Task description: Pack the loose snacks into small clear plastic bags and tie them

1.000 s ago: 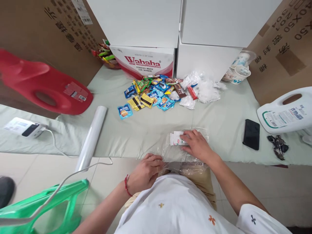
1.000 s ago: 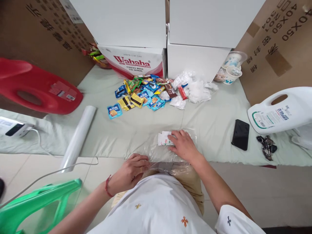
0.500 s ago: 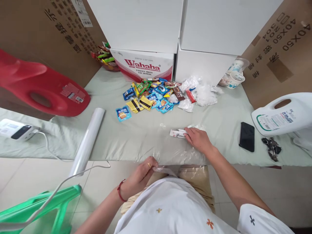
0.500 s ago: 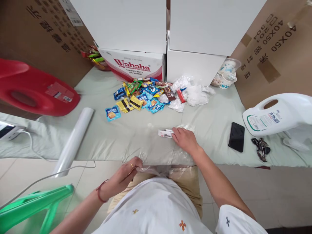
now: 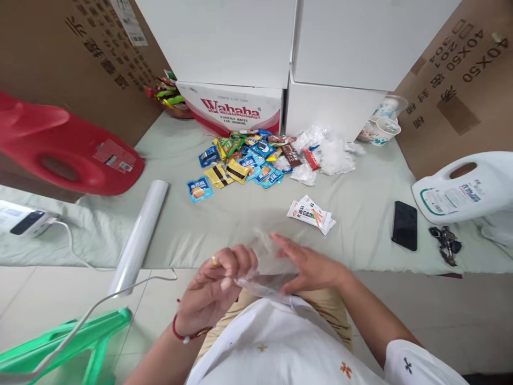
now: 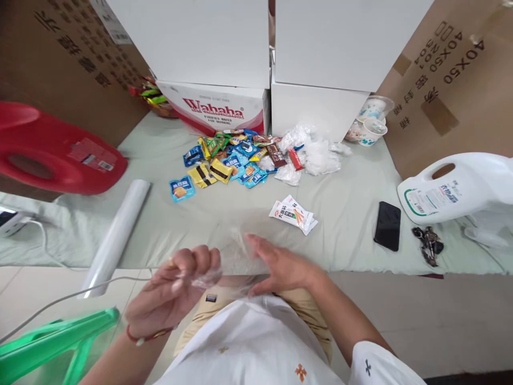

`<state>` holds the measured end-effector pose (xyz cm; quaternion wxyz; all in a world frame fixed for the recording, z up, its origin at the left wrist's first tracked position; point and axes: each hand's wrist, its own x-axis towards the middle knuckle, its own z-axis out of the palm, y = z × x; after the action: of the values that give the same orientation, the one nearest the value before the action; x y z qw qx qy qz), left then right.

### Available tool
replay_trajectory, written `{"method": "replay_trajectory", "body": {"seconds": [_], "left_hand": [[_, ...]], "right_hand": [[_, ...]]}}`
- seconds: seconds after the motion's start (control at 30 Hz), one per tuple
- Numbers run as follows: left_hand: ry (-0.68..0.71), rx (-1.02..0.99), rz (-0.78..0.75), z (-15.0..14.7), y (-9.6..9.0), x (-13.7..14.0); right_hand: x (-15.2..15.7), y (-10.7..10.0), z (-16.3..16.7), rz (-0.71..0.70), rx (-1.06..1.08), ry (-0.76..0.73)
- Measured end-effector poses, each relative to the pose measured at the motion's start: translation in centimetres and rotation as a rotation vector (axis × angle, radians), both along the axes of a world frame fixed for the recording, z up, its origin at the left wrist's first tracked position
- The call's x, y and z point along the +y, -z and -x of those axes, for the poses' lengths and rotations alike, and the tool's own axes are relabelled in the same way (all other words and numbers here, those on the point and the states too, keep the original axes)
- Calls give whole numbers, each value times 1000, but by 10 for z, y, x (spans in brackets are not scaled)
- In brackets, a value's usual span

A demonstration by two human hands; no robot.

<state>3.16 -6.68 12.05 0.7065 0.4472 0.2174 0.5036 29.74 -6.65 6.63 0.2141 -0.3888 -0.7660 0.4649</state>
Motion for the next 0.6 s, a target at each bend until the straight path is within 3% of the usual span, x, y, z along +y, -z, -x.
{"method": "replay_trajectory", "body": {"seconds": [0.07, 0.13, 0.2, 0.23, 0.3, 0.37, 0.43, 0.47, 0.5, 0.53, 0.6], "left_hand": [[-140, 11, -39, 1, -6, 12], [-249, 179, -116, 0, -1, 21], [-228, 379, -187, -12, 14, 22], [-164, 414, -212, -21, 24, 19], [-42, 514, -193, -43, 44, 12], [-139, 564, -104, -57, 63, 8], [-322, 556, 94, -56, 77, 8], [-412, 549, 192, -51, 82, 10], [-479, 542, 273, -43, 85, 13], [-510, 534, 334, -35, 87, 15], [-453, 500, 411, -22, 85, 17]], "right_hand": [[-15, 13, 11, 196, 96, 124], [-24, 24, 21, 374, 226, 374], [-27, 27, 33, 474, 380, 580], [-28, 25, 38, 483, 451, 613], [-25, 18, 44, 482, 542, 510], [-15, 10, 34, 520, 525, 248], [7, 5, 10, 532, 390, 91], [23, 4, -5, 488, 289, 111], [42, 3, -20, 365, 158, 239], [64, 4, -33, 158, 9, 412], [109, 7, -49, -244, -307, 576]]}}
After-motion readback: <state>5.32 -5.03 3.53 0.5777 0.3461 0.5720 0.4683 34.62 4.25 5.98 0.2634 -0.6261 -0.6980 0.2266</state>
